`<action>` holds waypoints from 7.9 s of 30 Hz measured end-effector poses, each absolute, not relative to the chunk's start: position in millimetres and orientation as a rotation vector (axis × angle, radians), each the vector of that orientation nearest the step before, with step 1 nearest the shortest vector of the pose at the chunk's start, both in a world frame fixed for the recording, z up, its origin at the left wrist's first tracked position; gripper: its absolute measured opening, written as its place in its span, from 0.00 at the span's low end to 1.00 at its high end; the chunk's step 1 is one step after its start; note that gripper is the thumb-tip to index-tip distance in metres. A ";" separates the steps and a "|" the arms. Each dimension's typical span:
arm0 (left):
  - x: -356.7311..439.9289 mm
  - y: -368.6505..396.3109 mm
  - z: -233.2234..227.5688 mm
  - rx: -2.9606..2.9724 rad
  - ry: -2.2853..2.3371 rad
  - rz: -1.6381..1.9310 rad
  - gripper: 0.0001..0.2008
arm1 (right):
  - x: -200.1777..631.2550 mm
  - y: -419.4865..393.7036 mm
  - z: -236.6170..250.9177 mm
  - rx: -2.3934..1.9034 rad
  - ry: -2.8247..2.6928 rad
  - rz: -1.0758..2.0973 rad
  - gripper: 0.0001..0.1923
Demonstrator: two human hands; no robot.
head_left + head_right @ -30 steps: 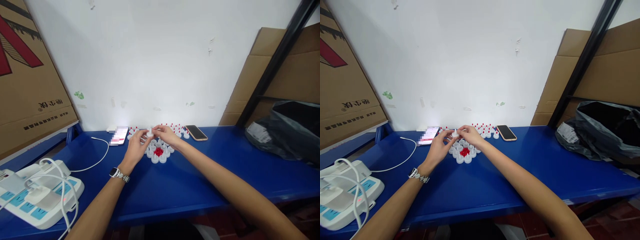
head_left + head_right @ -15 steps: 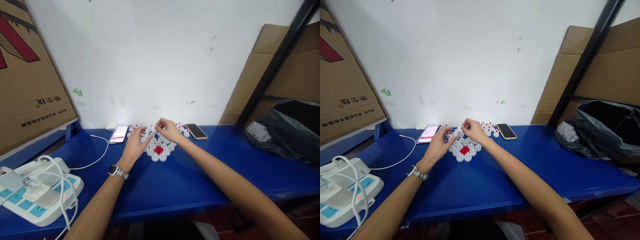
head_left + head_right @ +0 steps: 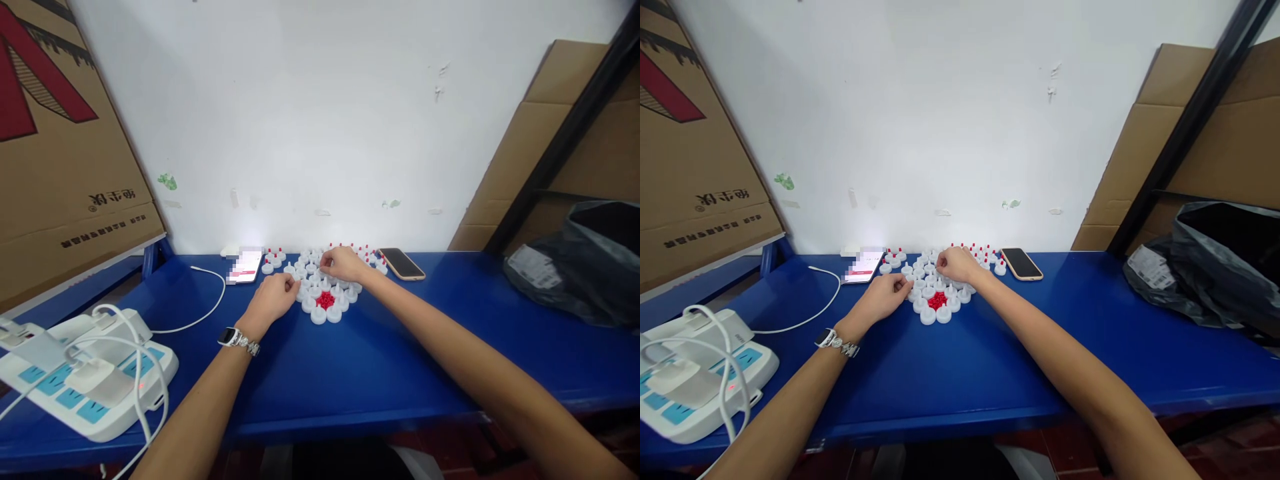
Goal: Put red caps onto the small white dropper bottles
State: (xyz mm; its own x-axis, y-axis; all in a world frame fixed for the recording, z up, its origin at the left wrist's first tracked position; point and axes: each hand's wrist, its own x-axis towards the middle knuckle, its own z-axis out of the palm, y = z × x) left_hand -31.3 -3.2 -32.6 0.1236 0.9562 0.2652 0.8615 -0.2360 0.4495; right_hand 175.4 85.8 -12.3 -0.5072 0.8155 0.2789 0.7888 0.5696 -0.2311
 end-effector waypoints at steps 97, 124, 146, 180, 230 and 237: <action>-76.2 0.5 -29.9 2.087 1.553 0.716 0.10 | 52.3 124.6 -8.7 -1.222 -2.399 0.320 0.13; -8.4 -23.9 -13.6 2.234 1.151 1.164 0.18 | 164.8 2.2 -14.6 -1.099 -1.905 0.621 0.25; -11.3 -22.8 -10.0 2.231 1.074 1.291 0.23 | 163.1 -2.0 -11.1 -1.050 -1.793 0.755 0.24; -6.5 -26.6 -8.3 2.027 1.002 1.204 0.16 | 164.8 -8.6 -7.1 -1.018 -1.860 0.624 0.25; -65.2 -9.3 -20.8 1.934 1.311 0.630 0.19 | 127.2 24.3 5.0 -0.797 -2.381 0.531 0.06; -83.9 -7.6 -22.2 1.712 1.471 0.621 0.14 | 81.7 76.3 2.9 -1.009 -2.382 0.357 0.09</action>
